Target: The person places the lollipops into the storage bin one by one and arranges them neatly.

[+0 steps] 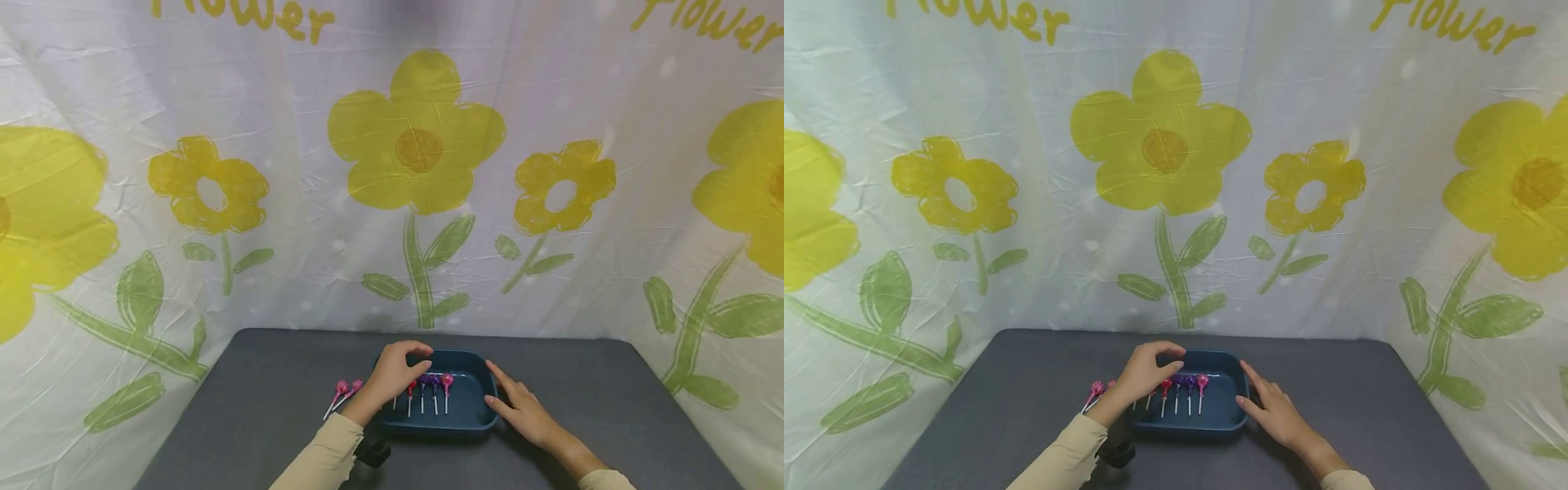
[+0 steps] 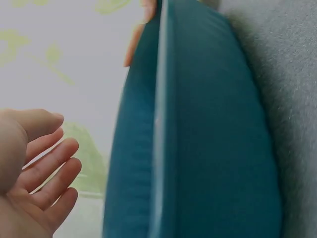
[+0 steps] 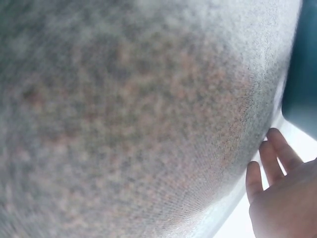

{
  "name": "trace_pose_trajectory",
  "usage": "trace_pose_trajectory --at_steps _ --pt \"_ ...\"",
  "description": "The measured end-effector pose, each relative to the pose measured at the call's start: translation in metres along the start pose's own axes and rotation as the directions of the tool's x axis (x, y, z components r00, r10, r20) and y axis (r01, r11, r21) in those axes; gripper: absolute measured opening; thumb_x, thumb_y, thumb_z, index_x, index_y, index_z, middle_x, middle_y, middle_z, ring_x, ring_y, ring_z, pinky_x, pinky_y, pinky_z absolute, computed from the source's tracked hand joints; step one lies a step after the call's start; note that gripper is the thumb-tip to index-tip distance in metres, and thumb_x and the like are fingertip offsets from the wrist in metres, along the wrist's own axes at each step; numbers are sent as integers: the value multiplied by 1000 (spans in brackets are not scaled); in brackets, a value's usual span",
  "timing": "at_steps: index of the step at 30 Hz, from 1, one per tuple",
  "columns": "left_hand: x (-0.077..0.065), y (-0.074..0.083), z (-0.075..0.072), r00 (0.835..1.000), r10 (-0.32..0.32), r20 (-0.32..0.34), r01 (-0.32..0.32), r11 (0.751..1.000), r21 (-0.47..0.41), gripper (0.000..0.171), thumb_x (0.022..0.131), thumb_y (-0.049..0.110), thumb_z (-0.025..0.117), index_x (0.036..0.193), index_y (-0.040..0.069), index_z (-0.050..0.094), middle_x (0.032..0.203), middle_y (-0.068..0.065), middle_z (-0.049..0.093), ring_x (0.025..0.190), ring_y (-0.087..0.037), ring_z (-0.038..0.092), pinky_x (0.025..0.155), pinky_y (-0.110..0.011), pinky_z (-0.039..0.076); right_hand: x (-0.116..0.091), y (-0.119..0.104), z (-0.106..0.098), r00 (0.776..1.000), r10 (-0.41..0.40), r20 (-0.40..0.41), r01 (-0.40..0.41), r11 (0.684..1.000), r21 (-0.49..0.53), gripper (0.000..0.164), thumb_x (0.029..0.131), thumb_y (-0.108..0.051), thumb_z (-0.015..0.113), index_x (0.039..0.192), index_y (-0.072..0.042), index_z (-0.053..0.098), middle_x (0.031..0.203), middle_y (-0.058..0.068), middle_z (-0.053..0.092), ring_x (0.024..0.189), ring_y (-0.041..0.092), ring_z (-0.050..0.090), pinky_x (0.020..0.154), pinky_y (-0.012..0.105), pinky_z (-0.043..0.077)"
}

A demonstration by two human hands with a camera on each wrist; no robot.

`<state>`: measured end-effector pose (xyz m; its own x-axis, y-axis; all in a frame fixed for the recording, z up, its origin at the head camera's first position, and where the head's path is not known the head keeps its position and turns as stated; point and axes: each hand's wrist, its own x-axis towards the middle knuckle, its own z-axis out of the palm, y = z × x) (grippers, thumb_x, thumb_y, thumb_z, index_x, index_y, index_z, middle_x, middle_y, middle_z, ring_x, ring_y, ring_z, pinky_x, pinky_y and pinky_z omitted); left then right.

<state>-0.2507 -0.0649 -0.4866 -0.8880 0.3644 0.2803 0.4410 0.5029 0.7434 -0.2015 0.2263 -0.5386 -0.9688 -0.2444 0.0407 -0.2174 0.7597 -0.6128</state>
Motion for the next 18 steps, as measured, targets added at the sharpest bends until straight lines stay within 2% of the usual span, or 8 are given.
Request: trace_pose_trajectory --at_steps 5,13,18 --pt "-11 3 -16 999 6 -35 -6 1000 -9 24 93 21 69 115 12 72 115 -4 73 111 -24 67 100 -51 50 0 0 0 1000 2 0 -2 1000 1 69 101 -47 50 159 -31 17 147 15 52 133 34 46 104 72 28" --pt "-34 -1 -44 994 21 -104 -18 999 28 25 92 23 71 114 13 72 113 -2 74 108 -22 68 97 -50 51 -1 -2 0 1000 -2 -3 2 1000 2 69 101 -46 50 159 -31 17 147 15 52 133 35 46 104 72 28" --pt "-47 -6 -63 987 -17 -157 21 999 26 24 89 22 74 113 18 73 112 2 74 106 -19 68 95 -47 53 -1 -2 -1 1000 -2 -5 2 1000 9 69 101 -46 50 160 -29 18 145 16 54 132 35 46 103 72 28"
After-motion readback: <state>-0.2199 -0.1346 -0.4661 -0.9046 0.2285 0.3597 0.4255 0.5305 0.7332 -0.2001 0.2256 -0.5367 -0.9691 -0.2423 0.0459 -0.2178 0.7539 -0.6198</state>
